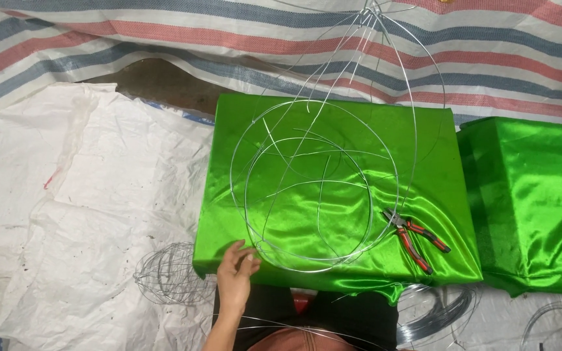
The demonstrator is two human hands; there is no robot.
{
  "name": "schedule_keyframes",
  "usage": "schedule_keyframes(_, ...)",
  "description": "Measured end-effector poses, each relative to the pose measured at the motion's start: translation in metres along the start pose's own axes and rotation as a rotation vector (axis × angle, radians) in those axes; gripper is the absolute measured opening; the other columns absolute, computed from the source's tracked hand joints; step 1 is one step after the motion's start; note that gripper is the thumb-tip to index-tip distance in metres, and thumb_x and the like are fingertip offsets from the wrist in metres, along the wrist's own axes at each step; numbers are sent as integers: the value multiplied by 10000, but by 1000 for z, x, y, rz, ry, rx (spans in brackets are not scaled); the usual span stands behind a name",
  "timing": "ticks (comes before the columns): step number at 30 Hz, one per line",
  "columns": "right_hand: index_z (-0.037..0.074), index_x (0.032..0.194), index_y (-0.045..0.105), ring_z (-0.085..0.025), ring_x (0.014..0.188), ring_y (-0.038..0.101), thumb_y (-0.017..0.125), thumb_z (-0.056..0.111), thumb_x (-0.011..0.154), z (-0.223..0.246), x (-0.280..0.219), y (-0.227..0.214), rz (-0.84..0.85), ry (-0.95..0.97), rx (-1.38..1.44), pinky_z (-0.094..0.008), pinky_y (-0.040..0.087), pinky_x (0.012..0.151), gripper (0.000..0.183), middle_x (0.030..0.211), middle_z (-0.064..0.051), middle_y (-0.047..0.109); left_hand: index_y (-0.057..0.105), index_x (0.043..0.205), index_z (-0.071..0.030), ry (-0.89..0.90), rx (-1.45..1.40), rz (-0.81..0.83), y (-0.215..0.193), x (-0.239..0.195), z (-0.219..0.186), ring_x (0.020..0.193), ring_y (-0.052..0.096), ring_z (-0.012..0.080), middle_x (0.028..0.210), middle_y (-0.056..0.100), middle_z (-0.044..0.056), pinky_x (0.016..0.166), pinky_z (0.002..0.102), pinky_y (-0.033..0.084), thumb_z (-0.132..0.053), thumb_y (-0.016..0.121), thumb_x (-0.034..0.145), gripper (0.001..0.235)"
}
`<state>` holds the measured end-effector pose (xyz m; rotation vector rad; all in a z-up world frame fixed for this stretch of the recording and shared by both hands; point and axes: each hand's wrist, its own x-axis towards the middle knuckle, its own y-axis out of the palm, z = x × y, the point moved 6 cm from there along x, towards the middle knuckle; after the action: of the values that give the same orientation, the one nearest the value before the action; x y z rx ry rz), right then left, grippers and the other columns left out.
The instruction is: The person bends and shapes metal wire into a circular base and a conical structure, securing joints by twisting wire ends together by hand.
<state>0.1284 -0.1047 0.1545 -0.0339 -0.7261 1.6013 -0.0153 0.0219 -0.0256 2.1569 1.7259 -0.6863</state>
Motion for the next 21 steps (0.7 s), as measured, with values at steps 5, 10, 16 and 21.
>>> schedule_keyframes(5,29,1042,690,-236,831,670,565,235,1052,5,14,4,88,-20,111,-385,512,803,241,984,-106,720,508,1423,-7,-225,-294,19,12,-5,-1,956,714,323,1155,722,266,901,399,606,-36,581,912,517)
schedule_keyframes(10,20,1008,694,-227,851,666,535,232,1076,-13,14,23,171,-44,210,-377,511,829,273,979,-95,713,506,1410,-31,-204,-306,50,20,-2,-5,965,734,324,1184,727,255,899,401,612,-50,577,920,496)
schedule_keyframes(16,90,1032,722,-235,769,571,736,74,860,-111,-20,33,-160,205,-556,-351,496,678,174,1011,-73,737,476,1373,-18,-256,-406,42,26,-7,-7,1012,711,349,1148,713,267,966,442,582,80,531,934,454)
schedule_keyframes(21,69,1191,695,-286,908,660,826,195,784,-139,-20,41,-7,446,-590,-408,578,721,446,1084,-122,745,550,1322,25,-261,-423,55,26,-1,7,996,717,337,1167,722,252,914,407,596,69,584,920,405)
